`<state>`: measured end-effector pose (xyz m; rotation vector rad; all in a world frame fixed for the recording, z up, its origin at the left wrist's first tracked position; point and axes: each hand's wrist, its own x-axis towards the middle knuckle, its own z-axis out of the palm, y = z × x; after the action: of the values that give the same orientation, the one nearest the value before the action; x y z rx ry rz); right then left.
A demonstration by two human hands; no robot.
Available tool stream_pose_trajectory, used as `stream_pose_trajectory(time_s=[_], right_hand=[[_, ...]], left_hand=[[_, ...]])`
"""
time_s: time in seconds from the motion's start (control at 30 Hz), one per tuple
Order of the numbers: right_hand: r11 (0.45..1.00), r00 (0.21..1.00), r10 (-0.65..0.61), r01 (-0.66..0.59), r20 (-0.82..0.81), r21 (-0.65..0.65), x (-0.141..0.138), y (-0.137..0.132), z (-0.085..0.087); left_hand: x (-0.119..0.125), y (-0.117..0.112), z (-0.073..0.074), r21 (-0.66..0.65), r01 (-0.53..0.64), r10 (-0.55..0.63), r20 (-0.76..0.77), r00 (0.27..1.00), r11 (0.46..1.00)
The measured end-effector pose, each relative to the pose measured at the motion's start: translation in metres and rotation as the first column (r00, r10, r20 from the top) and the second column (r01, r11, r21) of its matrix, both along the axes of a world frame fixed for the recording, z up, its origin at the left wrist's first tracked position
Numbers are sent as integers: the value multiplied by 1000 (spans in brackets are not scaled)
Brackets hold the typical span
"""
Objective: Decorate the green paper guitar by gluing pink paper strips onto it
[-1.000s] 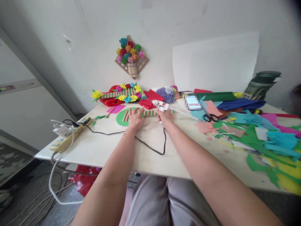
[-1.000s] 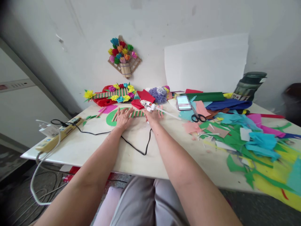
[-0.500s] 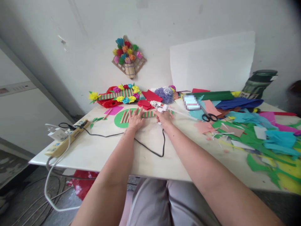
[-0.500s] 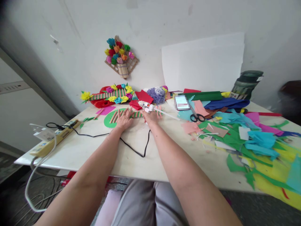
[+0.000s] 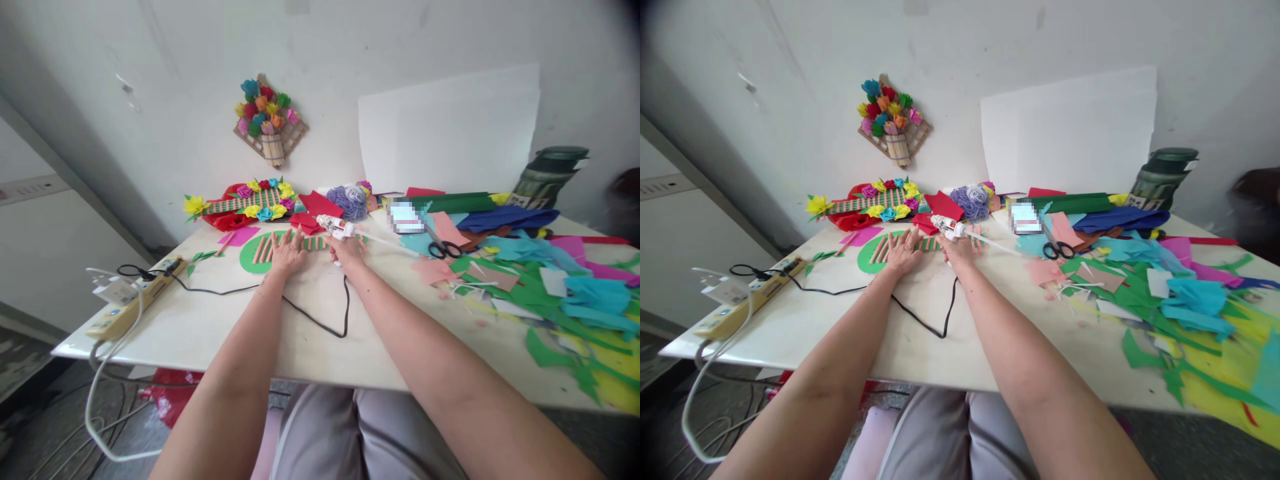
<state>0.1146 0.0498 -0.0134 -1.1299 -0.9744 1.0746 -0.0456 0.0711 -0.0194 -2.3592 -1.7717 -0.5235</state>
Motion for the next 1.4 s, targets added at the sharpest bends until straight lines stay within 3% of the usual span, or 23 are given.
stream_pose_trajectory(time_s=[0.13, 0.2, 0.27, 0.33, 0.4, 0.47, 0.53, 0.6, 0.73, 0.83, 0.97, 1.1, 1.2, 1.4], right_hand=[[1000, 1000, -22, 22, 4, -2, 1, 0, 1], [999, 999, -36, 36, -12, 1, 1, -1, 3], [999, 999, -42, 42, -34, 9, 2, -2, 4], [999, 998, -39, 41, -49, 28, 4, -1, 5], [998, 998, -46, 48, -52, 41, 5, -1, 6], [997, 997, -61, 63, -56, 40, 6, 0, 6], [997, 996, -63, 65, -59, 42, 6, 0, 6], [997, 997, -54, 56, -54, 54, 6, 0, 6], [996, 998, -39, 43, -58, 75, 5, -1, 6], [995, 997, -38, 44, -70, 93, 5, 0, 6], [992, 999, -38, 41, -29, 115, 7, 2, 5], [993, 999, -52, 51, 11, 106, 9, 6, 4], [992, 995, -74, 67, 59, 108, 11, 7, 4], [987, 972, -120, 95, 202, 130, 14, 6, 7]], left_hand=[[-2, -5, 9, 105, -57, 27, 270, 963, 993], [-4, -8, 14, 190, -107, -7, 520, 854, 976], [-6, -9, 18, 260, -139, -107, 746, 657, 956], [-7, -8, 20, 292, -162, -206, 890, 407, 943], [-7, -7, 21, 279, -156, -256, 954, 155, 947], [-6, -8, 22, 247, -77, -252, 966, -58, 966], [-6, -12, 24, 208, 40, -197, 962, -189, 977], [-6, -18, 28, 175, 184, -123, 957, -263, 967], [-6, -34, 40, 204, 427, -30, 924, -380, 881], [-8, -45, 49, 249, 430, -50, 905, -423, 868], [-13, -52, 52, 266, 355, -85, 889, -450, 896], [-16, -49, 49, 212, 449, 26, 884, -467, 868], [-15, -45, 44, 137, 526, 138, 882, -450, 840], [-15, -38, 36, -55, 519, 258, 909, -327, 853]])
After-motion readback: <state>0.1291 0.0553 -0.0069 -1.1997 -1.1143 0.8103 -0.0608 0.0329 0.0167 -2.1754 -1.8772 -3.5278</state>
